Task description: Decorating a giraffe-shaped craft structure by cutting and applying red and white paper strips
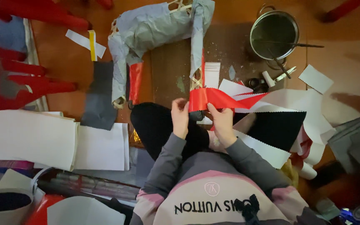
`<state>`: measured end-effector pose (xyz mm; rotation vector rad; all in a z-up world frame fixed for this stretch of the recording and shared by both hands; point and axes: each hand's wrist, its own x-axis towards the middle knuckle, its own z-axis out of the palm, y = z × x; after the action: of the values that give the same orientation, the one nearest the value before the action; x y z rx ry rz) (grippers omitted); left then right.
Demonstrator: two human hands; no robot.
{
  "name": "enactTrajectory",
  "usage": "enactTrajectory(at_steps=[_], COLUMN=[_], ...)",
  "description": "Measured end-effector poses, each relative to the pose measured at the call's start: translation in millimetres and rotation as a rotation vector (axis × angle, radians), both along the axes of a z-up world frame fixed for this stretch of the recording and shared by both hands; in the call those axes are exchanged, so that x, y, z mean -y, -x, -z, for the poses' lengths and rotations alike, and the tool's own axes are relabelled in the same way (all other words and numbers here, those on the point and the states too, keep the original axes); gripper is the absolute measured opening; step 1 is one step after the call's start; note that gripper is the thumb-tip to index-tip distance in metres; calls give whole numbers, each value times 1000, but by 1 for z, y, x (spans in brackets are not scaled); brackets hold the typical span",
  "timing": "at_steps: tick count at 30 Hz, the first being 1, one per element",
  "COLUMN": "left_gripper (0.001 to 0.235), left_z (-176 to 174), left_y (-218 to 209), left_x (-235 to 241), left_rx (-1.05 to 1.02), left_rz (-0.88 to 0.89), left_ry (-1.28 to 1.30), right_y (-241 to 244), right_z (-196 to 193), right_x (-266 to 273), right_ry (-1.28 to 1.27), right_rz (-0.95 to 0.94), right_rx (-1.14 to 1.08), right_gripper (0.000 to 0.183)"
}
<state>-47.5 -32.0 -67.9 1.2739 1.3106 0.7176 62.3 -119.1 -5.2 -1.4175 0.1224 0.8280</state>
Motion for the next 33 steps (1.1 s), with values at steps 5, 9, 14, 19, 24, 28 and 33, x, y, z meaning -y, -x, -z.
enactTrajectory(at_steps=[5, 9, 14, 19, 24, 28, 33], left_gripper=[30, 51, 90, 72, 61, 82, 76], left_z=[-84, -131, -107, -112, -113, -135, -147], left_y=[1, -12, -31, -38, -41, -29, -26], left_x=[-2, -1, -6, -6, -6, -14, -22], left_rx=[-165, -228, -408, -506, -528, -391, -230], left_rz=[157, 372, 400, 392, 438, 578, 663], left_ry=[-209, 49, 248, 173, 188, 249, 129], right_y=[-6, 1, 0, -18, -21, -31, -24], right_z=[30, -2, 20, -33, -78, -2, 36], right_x=[2, -5, 0, 8, -44, -66, -73], right_ry=[69, 150, 98, 91, 31, 187, -6], right_rz=[1, -47, -90, -258, -744, -737, -425], right_rx=[-211, -348, -366, -316, 202, -37, -366], right_gripper=[28, 38, 40, 30, 54, 50, 29])
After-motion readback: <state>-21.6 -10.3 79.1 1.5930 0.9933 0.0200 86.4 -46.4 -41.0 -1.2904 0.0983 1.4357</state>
